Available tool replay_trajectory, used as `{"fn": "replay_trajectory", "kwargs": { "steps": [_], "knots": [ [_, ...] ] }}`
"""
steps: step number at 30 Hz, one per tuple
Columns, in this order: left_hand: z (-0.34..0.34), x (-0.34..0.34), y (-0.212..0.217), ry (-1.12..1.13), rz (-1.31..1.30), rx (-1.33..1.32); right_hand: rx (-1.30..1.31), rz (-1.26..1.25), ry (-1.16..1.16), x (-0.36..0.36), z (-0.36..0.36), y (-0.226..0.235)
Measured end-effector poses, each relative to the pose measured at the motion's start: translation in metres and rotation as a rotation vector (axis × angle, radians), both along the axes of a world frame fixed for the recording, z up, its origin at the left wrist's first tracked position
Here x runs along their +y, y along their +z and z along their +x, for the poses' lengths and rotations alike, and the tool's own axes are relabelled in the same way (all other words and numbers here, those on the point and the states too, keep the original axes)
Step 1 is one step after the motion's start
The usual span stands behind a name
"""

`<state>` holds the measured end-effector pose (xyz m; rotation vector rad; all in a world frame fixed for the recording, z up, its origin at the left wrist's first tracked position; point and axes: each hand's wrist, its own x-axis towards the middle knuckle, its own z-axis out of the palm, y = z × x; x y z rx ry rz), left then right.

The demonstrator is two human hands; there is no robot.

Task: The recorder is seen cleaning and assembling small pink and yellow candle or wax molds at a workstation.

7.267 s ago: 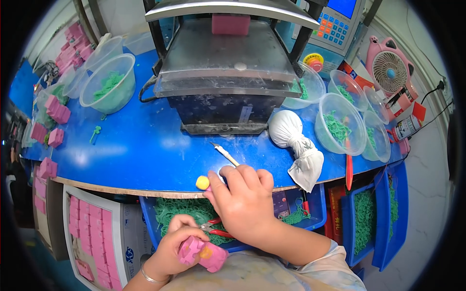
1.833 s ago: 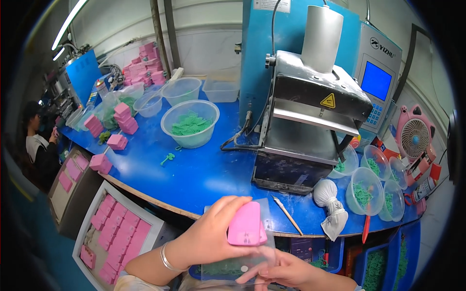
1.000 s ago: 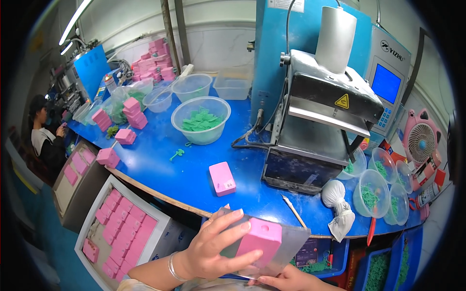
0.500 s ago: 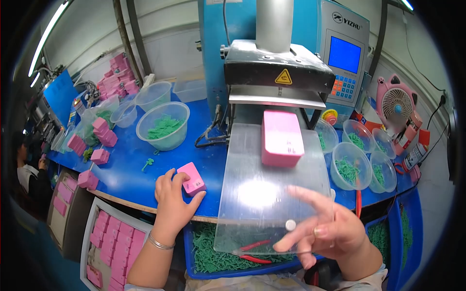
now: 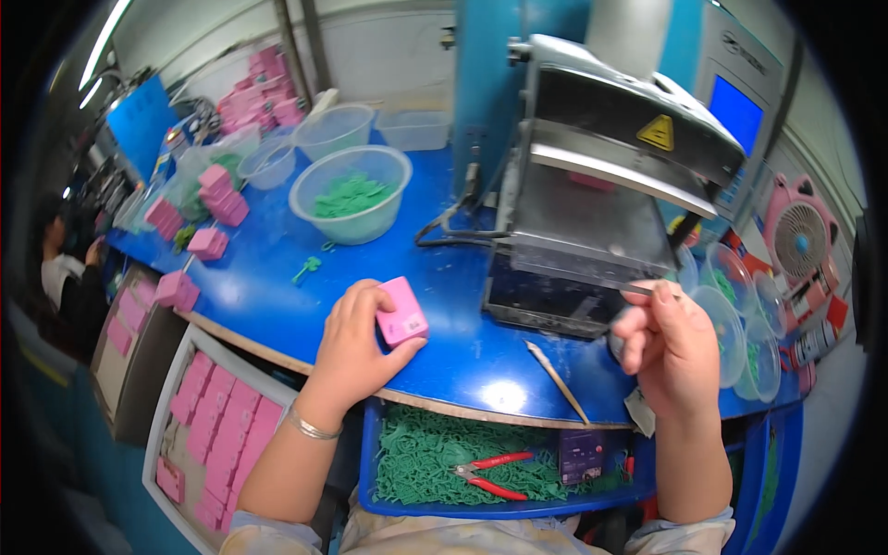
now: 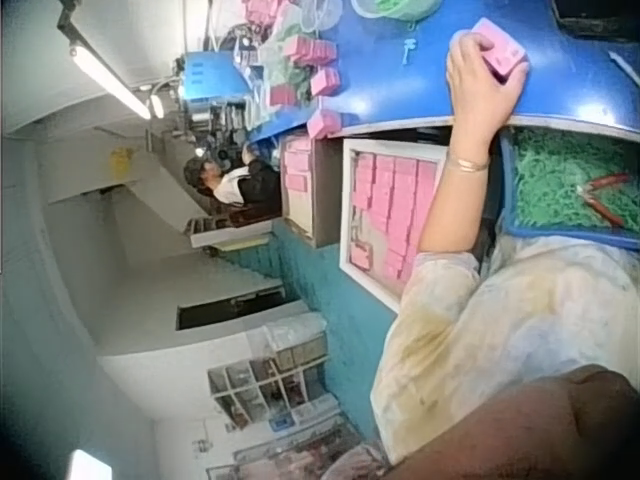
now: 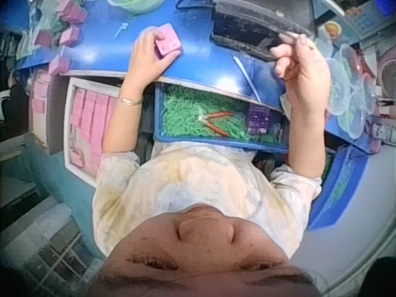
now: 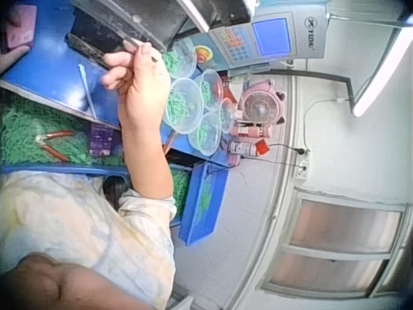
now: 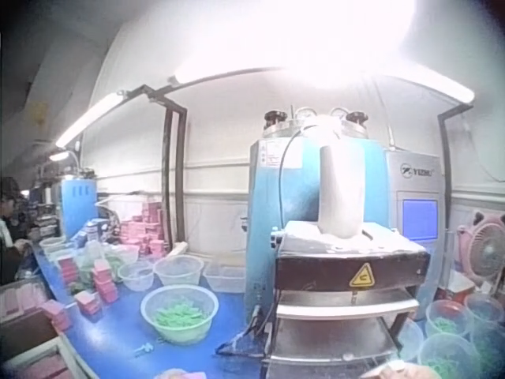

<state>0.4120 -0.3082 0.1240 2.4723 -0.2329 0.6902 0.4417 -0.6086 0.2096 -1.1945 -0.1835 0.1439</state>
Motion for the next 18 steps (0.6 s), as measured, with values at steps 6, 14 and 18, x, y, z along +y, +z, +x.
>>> {"fn": "replay_trajectory", "kwargs": {
  "steps": [6, 14, 18],
  "knots": [
    [-0.014, -0.004, -0.008, 0.046, 0.006, -0.316, -0.145, -0.048, -0.171, -0.002, 0.002, -0.018],
    [-0.11, 0.051, -0.04, 0.115, 0.406, -0.399, -0.121, -0.109, -0.236, -0.017, 0.015, -0.028],
    [-0.178, 0.169, -0.08, 0.626, 0.362, -0.198, -0.147, -0.14, -0.305, -0.027, 0.023, -0.033]
  ]
}}
